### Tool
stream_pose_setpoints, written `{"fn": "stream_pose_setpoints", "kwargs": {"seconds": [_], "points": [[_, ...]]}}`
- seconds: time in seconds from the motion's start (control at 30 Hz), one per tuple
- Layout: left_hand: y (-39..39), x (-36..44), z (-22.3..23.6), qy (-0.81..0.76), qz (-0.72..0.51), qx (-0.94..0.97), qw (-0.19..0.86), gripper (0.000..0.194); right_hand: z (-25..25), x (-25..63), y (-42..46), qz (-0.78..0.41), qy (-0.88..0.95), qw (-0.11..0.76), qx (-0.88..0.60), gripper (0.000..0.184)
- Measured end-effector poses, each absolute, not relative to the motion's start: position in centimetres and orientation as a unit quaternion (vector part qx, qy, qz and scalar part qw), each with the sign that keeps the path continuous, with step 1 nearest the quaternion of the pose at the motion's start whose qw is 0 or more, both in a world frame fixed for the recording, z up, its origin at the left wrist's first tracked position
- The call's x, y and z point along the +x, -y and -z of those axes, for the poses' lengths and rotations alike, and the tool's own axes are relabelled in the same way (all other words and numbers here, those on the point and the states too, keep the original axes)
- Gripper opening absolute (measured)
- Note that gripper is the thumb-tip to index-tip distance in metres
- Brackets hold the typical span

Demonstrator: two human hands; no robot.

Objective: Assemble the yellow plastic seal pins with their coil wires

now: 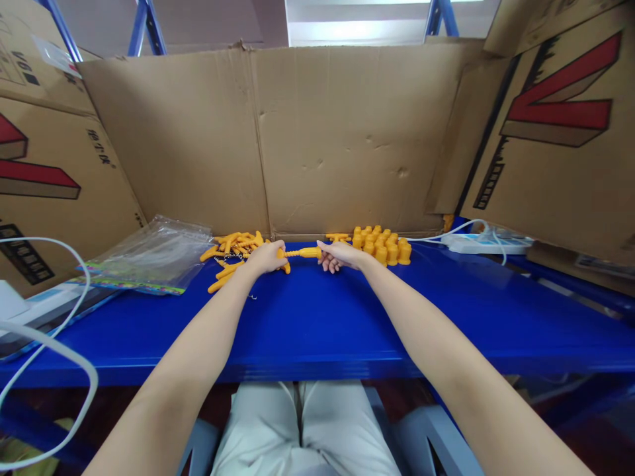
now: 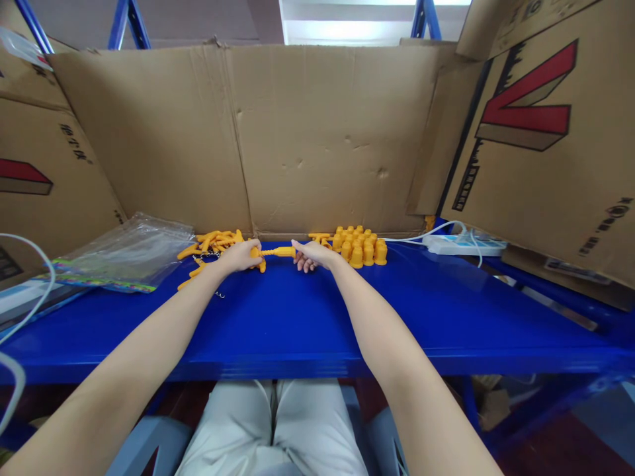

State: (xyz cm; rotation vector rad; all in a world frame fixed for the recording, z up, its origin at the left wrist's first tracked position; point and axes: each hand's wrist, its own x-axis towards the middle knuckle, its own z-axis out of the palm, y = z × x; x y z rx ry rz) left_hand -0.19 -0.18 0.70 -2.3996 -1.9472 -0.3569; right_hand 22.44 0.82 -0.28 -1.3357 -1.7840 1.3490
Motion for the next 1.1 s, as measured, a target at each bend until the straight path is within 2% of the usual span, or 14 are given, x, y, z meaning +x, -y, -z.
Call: {"fn": "stream_pose_setpoints", "kwargs": {"seconds": [0.1,0.23,0.33,0.5,0.87,1.03,1.1], "points": [[-0.1,-0.3,-0.5,0.622,0.119,-0.774,0.015,0.025,0.2,22.6,-0.8,-0.517,0.649,0.256,-0.496,0.057],[-0.3,-0.6,-0.3,0.617,0.132,-0.776,0.007,0.024,0.3,23.3,-0.7,-0.543,0.649,0.282,-0.451,0.029],[-0.4,-0.7,-0.2,0.616,0.134,-0.776,-0.004,0.023,0.5,23.6,-1.0,-0.536,0.660,0.305,-0.430,0.039],[-0.5,-0.9,0.0,0.608,0.129,-0.784,0.013,0.024,0.7,23.5,-1.4,-0.523,0.682,0.269,-0.434,0.019],[-0.6,-1.0,0.0,0.611,0.128,-0.781,0.012,0.026,0.2,22.7,-1.0,-0.551,0.652,0.244,-0.461,0.037],[-0.5,-0.9,-0.1,0.611,0.127,-0.782,0.001,0.023,0.3,23.0,-1.0,-0.536,0.667,0.261,-0.447,0.024],[-0.4,-0.9,-0.2,0.613,0.127,-0.780,-0.005,0.023,0.5,23.3,-1.0,-0.524,0.680,0.274,-0.434,0.035]]}}
